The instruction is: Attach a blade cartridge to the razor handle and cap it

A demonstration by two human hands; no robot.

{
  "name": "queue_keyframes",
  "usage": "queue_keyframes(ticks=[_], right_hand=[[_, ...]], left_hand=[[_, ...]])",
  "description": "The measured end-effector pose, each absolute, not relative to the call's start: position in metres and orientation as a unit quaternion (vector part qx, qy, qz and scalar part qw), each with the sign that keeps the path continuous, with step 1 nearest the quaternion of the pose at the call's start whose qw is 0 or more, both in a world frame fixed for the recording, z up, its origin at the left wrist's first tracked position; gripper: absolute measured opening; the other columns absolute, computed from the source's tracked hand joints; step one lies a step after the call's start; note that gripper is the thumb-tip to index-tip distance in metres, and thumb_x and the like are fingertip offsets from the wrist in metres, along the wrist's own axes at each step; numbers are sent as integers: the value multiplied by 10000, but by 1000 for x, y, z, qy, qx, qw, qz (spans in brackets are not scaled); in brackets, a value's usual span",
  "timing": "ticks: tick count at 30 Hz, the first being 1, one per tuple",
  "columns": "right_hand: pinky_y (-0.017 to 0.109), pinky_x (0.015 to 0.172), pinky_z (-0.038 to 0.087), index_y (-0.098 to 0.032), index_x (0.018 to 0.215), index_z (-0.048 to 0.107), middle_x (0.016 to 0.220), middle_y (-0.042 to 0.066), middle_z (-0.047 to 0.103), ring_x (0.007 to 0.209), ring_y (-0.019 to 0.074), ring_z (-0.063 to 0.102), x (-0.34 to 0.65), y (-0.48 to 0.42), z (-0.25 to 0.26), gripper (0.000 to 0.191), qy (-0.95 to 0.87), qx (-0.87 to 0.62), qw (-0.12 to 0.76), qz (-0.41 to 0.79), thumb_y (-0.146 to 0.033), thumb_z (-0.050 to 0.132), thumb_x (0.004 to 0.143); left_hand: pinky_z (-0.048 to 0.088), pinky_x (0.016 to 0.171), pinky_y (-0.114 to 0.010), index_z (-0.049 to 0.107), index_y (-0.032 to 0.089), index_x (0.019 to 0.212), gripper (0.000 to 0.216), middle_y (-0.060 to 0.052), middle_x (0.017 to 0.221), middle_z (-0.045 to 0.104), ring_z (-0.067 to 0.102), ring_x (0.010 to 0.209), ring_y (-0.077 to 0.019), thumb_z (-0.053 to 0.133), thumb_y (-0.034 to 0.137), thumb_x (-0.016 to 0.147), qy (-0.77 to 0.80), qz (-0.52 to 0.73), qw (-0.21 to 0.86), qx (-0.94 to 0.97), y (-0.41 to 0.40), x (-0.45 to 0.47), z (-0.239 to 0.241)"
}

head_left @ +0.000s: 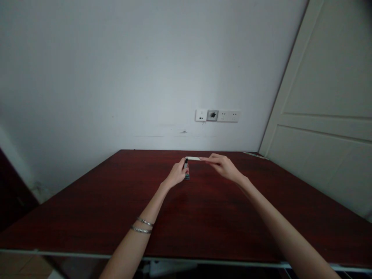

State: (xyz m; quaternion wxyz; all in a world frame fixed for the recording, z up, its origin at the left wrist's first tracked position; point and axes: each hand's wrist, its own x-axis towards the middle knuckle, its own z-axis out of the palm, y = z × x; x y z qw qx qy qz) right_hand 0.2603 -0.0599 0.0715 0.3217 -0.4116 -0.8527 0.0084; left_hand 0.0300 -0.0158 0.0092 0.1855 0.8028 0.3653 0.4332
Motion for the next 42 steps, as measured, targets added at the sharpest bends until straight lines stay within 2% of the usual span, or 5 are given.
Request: queue_keyframes(ticks=[10,20,25,31,42], right_hand=[[199,692,395,-291,1190,569,888,30,641,765,124,562,251,-62,77,351,-858,-399,323,-7,-231,440,869],[213,689,394,-279,1164,596,907,34,654,763,133,566,255,-61,84,338,-843,-421,334,-10,-241,444,864],[216,711,391,-291,1172,586,899,31,651,760,129,563,244,-61,86,345,-861,-392,324,-4,-235,442,864],[214,650,393,-274,1147,610,870,37,654,722,135,556,277,-60,69,327,-821,-457,342,-1,-284,455,859],[210,663,398,-267,1170,594,844,36,630,702,124,543,262,-56,65,344,-839,-411,357,0,-252,431,868]], left_hand=[[414,625,-215,523,171,955,204,-29,747,624,594,668,-141,453,97,779,375,418,134,816,-17,30,9],[403,618,-217,516,172,960,193,-26,740,632,590,657,-143,473,120,779,385,420,143,809,-17,29,11],[409,626,-222,532,162,856,111,-26,705,620,578,638,-137,461,124,781,381,435,151,802,-17,29,14],[407,644,-211,526,173,884,130,-3,717,617,570,646,-119,459,124,784,365,444,154,804,-18,29,15],[400,635,-217,542,174,924,172,-9,706,619,568,639,-132,477,136,769,379,437,165,799,-19,30,17]])
